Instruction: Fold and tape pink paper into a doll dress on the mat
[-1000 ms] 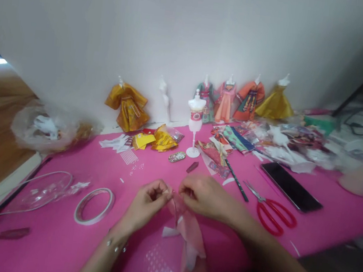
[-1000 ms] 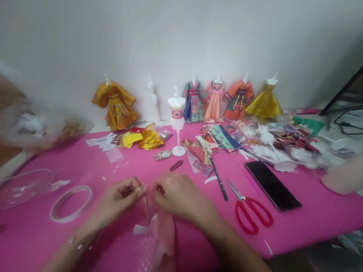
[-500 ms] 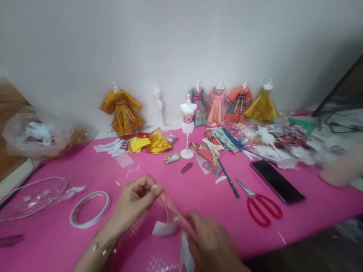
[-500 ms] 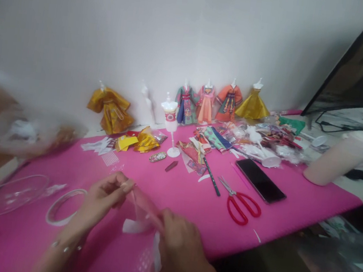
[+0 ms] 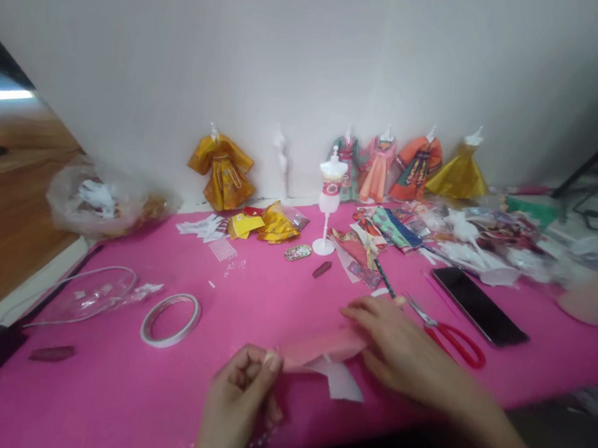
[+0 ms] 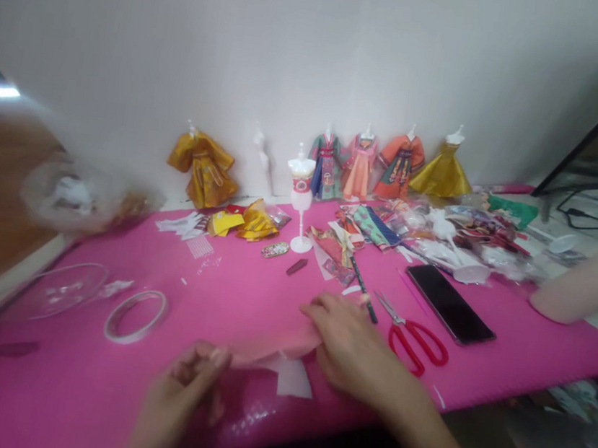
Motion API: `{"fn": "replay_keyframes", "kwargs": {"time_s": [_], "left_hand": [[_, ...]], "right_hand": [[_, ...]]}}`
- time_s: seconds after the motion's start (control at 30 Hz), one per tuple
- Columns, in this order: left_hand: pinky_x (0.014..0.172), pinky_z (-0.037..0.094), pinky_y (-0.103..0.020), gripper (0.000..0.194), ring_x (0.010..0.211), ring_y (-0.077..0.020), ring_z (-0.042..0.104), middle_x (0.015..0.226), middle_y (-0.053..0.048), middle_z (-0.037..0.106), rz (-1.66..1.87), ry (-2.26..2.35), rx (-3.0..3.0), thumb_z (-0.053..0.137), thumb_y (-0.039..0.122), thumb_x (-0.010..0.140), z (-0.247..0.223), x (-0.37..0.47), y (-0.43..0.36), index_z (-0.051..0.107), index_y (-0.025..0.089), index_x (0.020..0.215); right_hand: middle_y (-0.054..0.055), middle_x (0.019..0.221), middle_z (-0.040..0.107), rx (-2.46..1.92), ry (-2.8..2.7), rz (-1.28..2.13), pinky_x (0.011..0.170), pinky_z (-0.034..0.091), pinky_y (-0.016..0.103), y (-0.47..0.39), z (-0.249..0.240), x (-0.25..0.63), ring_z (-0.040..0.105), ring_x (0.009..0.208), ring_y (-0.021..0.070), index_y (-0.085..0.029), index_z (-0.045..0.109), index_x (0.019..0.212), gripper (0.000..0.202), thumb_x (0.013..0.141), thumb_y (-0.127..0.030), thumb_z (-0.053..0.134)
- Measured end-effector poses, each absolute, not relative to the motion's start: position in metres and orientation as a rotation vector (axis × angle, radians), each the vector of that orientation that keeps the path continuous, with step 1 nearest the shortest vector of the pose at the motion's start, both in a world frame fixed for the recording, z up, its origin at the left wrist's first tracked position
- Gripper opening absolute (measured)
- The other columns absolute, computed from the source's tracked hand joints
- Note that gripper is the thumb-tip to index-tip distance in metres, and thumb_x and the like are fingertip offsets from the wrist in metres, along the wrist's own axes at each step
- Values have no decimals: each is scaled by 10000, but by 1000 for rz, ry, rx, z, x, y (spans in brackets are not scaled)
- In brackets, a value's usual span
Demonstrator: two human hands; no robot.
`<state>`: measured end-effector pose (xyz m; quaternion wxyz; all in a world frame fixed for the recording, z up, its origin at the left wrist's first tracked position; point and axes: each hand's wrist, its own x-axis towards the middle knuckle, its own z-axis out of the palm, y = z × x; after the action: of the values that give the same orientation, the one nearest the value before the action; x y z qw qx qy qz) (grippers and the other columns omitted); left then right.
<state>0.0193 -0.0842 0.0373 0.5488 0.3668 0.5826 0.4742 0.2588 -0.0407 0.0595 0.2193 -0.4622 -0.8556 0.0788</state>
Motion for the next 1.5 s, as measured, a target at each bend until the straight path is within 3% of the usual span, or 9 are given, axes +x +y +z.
{"fn": "replay_keyframes", "kwargs": {"time_s": [0.1,0.23,0.4,0.53,0.63,0.87,1.1,1.3,1.5], "left_hand": [[376,295,-126,424,328,-63,457,382,48,580,1091,1450,802,723,567,740,9,9,-94,552,180,719],[390,346,-141,453,357,-80,509,414,38,610,1025,1398,810,707,601,744,-6,-5,-102,535,182,723],[421,371,-146,431,375,-81,527,409,55,599,1045,1454,794,696,578,769,6,-2,-106,518,187,727],[434,382,-147,436,389,-78,537,424,54,611,1046,1488,791,707,576,754,11,0,-106,512,188,716],[433,401,-163,441,403,-95,555,443,47,623,1019,1470,806,712,580,743,4,-6,-107,496,197,716],[454,398,-194,349,457,-114,529,501,52,584,918,1538,993,692,509,784,-5,-19,-116,535,200,754],[591,459,-243,402,638,-161,553,784,17,627,843,1608,1274,735,362,757,-1,-25,-119,589,257,1117],[496,347,-222,202,522,-135,421,573,60,450,815,1584,1331,681,366,788,-7,-24,-115,676,221,930],[511,367,-225,178,526,-144,464,566,48,502,836,1656,1295,696,345,753,-7,-26,-114,683,208,866]], "right_hand": [[115,1111,595,-1173,-2289,436,942,441,422,-57,41,238,543,1063,250,-157,578,1150,430,756,-11,491],[64,868,582,-1209,-2186,535,747,440,402,-81,21,211,526,821,239,-177,562,886,94,806,-176,611],[76,805,559,-1356,-2139,360,699,385,418,-92,-5,182,483,760,260,-164,548,821,288,744,-374,731],[70,766,554,-1355,-2145,307,710,363,400,-87,-13,174,471,756,249,-168,567,756,56,788,-185,610],[60,734,553,-1235,-2129,281,697,347,369,-84,-12,178,468,740,225,-168,578,713,159,834,-85,517],[72,784,604,-1011,-2156,259,724,378,369,-81,-8,190,492,768,213,-158,617,778,212,893,-56,471],[54,758,609,-923,-2218,250,844,422,438,-76,-9,194,509,752,197,-170,629,834,224,864,-12,472],[47,816,611,-925,-2269,207,979,391,495,-71,-6,197,527,807,200,-185,627,821,173,815,-39,534],[56,963,661,-849,-2332,285,1000,383,489,-59,-1,198,564,937,218,-186,602,811,158,772,-41,552]]}}
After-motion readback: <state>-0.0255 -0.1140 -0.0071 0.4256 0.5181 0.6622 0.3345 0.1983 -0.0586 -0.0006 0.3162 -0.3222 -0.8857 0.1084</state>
